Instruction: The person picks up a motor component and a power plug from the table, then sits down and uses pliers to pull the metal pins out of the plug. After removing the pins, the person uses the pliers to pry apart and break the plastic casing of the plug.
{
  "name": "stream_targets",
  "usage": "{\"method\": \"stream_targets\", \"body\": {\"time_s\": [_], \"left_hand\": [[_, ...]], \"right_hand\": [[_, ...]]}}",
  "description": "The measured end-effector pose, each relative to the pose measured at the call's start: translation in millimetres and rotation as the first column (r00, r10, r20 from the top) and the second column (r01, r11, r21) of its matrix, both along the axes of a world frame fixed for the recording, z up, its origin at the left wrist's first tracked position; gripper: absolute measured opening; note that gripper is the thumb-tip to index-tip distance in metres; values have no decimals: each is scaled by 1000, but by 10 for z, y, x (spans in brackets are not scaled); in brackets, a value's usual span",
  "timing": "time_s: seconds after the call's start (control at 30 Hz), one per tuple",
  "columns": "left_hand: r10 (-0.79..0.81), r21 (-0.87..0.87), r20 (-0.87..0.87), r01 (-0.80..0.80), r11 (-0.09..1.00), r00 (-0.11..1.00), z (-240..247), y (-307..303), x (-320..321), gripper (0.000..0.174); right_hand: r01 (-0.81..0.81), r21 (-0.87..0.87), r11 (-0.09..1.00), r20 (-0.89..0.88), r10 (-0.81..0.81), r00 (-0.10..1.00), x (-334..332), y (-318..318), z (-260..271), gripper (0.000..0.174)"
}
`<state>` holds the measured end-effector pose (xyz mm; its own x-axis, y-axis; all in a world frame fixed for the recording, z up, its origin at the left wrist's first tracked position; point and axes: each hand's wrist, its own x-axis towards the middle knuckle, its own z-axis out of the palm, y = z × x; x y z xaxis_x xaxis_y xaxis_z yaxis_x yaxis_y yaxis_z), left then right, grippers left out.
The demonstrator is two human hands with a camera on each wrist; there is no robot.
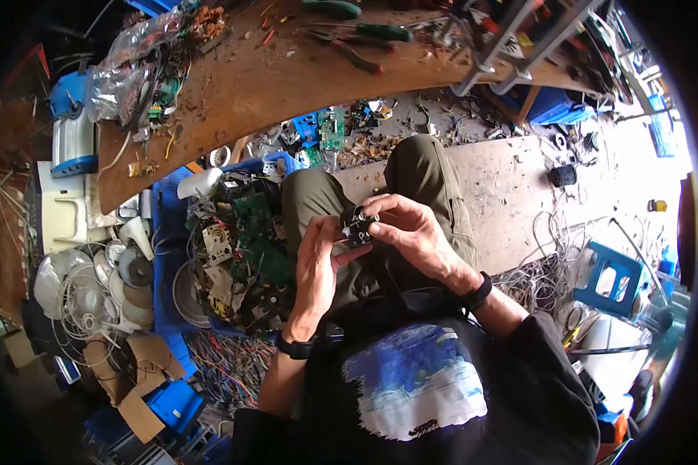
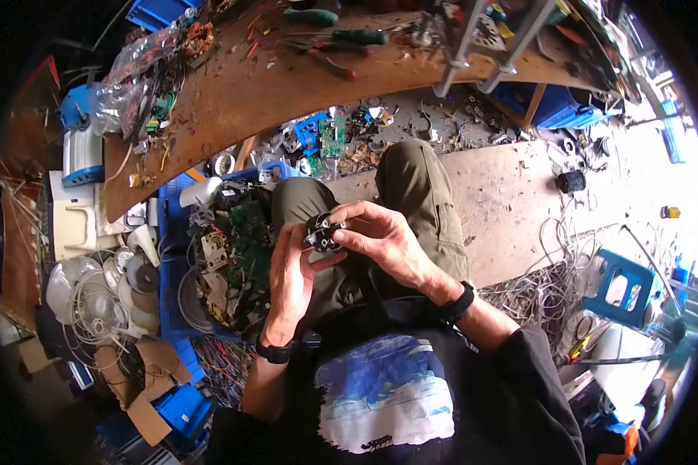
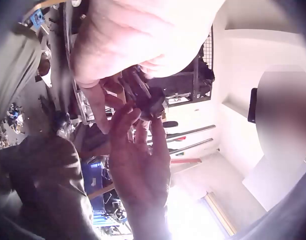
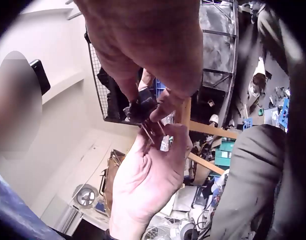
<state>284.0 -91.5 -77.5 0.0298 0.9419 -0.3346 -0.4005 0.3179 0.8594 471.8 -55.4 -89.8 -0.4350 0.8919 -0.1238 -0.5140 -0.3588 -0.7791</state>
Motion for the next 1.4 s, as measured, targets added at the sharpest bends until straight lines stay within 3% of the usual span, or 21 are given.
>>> {"method": "stream_targets", "body": {"time_s": [0.07, 0.23, 0.3, 0.37, 0.43, 0.7, 0.87, 0.93, 1.07, 1.13, 1.4], "left_hand": [[-14, 21, -45, 15, 1000, 999, 22, -73, 45, 25], [-61, 45, -129, 67, 997, 990, 140, -120, 140, 28], [-50, 177, -500, 158, 972, 865, 143, -109, 142, 27], [-47, 125, -518, 131, 984, 854, 124, -82, 157, 26], [27, 225, -677, 173, 959, 736, -24, -48, 104, 23], [-10, 104, -586, 88, 991, 810, 20, 21, 199, 23], [75, 234, -623, 94, 968, 779, 38, 84, 269, 17], [44, 204, -652, 119, 972, 757, 52, 77, 252, 18], [34, 201, -701, 152, 968, 712, 9, 85, 222, 18], [40, 201, -687, 137, 970, 725, -16, 85, 230, 18], [54, 200, -642, 99, 975, 765, -40, 78, 254, 17]], "right_hand": [[7, -53, 999, 7, -6, 1000, 60, -91, 0, 23], [-29, -136, 990, -200, 1, 980, 162, -202, -161, 25], [-33, -167, 985, -228, -6, 974, 169, -203, -257, 25], [-46, -201, 978, -258, -7, 966, 181, -175, -317, 25], [-50, -173, 984, -281, 0, 960, 195, -156, -319, 24], [-49, -242, 969, -319, -32, 947, 221, -71, -397, 23], [16, -237, 971, -295, -87, 952, 236, -63, -367, 19], [39, -188, 981, -187, -75, 979, 243, -71, -380, 16], [64, -176, 982, -158, -93, 983, 227, -77, -392, 16], [137, -113, 984, -116, -150, 982, 197, -73, -342, 16], [179, -137, 974, -89, -192, 977, 180, -93, -362, 16]]}}
